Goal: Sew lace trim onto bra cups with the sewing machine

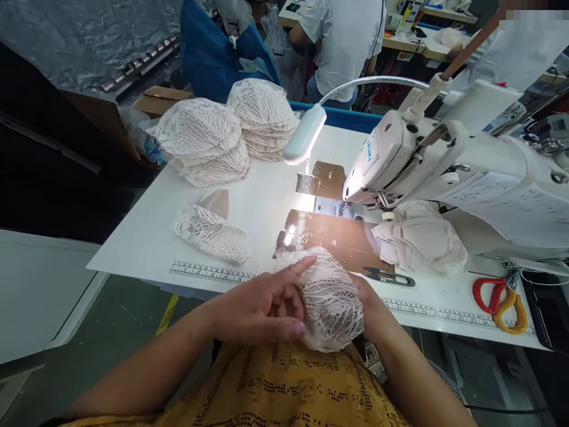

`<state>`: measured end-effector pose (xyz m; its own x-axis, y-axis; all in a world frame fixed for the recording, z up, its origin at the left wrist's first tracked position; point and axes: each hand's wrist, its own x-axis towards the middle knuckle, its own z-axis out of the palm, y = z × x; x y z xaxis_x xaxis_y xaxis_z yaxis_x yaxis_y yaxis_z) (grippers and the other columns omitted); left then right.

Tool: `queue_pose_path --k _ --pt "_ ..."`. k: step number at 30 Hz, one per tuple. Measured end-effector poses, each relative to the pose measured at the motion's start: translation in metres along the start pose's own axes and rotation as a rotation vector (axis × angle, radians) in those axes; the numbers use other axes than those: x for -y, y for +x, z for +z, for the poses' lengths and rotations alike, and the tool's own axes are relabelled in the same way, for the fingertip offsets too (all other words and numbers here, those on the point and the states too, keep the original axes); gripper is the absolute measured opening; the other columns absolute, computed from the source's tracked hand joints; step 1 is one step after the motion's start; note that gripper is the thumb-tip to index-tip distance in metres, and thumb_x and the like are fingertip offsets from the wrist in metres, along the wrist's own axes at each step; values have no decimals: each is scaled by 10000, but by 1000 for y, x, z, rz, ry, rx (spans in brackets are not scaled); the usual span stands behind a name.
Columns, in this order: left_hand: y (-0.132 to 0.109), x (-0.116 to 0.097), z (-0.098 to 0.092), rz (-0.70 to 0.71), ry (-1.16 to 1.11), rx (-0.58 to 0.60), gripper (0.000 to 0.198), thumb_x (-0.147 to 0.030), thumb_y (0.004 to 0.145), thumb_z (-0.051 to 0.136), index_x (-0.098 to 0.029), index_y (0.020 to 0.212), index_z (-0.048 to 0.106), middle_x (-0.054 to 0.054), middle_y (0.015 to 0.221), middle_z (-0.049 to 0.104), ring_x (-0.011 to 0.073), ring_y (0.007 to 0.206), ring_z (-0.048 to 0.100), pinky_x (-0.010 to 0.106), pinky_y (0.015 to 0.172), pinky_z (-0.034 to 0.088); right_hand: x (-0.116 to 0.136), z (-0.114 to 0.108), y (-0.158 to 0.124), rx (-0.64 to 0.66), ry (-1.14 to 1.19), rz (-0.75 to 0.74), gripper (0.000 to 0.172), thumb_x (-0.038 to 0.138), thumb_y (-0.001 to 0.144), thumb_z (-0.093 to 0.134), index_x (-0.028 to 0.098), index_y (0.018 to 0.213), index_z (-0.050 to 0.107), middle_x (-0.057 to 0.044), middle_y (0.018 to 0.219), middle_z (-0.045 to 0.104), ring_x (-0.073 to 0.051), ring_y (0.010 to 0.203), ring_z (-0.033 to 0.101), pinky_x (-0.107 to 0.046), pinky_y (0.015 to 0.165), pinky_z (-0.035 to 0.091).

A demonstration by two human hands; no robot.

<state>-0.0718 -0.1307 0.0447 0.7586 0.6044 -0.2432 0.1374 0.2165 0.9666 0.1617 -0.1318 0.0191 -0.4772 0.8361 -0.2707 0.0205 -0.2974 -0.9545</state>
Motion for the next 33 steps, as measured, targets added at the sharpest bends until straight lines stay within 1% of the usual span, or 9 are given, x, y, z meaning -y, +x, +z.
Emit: queue_pose_path --k 3,6,10,14,18,21,24,30,33 --pt "15 -2 -14 18 184 -181 1014 -403 723 772 -297 1513 146 76 1145 586 188 913 589 306 775 510 -1 2 1 95 72 12 151 331 780 701 187 825 699 -6 761 656 -164 712 593 -278 648 478" --pt "31 0 -25 83 21 -68 1006 -354 674 808 -251 1494 234 116 1292 521 258 1152 519 384 961 449 4 2 1 161 47 -63 167 296 733 755 193 851 696 -9 790 662 -161 721 594 -263 637 477" --pt "41 7 -26 9 -204 195 428 -308 810 668 -136 1192 583 100 1017 644 214 896 626 315 781 512 5 0 -2 -62 67 -103 353 235 734 756 255 1061 623 14 787 652 -143 715 608 -241 637 477" --pt "37 12 -23 25 -100 88 191 -262 796 654 -108 910 652 65 911 631 193 821 601 273 734 492 -1 -4 -4 -283 5 -98 459 296 824 667 281 1252 502 45 663 576 -124 621 560 -228 594 450" --pt "35 13 -22 40 -122 57 275 -299 807 646 -104 1000 636 62 896 630 192 804 598 269 712 490 -4 -15 0 -260 -88 -172 188 411 873 584 229 890 625 14 703 569 -119 624 512 -225 577 411" --pt "35 13 -22 14 -152 36 287 -333 827 633 -102 998 628 51 843 624 178 767 592 265 689 487 -2 -21 3 -172 -110 -173 404 527 913 449 201 743 615 -5 709 557 -137 650 495 -245 595 403" --pt "35 12 -21 -22 -204 -8 297 -321 809 661 -111 1016 619 56 853 637 180 769 604 276 693 504 2 -21 4 -163 -130 -135 346 512 842 583 189 722 613 6 680 535 -130 633 471 -241 590 386" --pt "35 18 0 11 -747 -325 498 -387 786 598 -229 1255 544 99 1163 619 266 1031 608 361 844 534 8 -16 7 -386 10 -225 343 485 770 670 189 623 577 13 611 503 -122 595 438 -249 571 382" --pt "41 24 15 -11 -741 -234 465 -506 845 460 -323 1264 542 55 1235 591 301 1160 544 427 933 502 10 -13 15 -383 0 -258 365 496 739 689 194 575 565 13 594 497 -129 607 447 -265 588 390"
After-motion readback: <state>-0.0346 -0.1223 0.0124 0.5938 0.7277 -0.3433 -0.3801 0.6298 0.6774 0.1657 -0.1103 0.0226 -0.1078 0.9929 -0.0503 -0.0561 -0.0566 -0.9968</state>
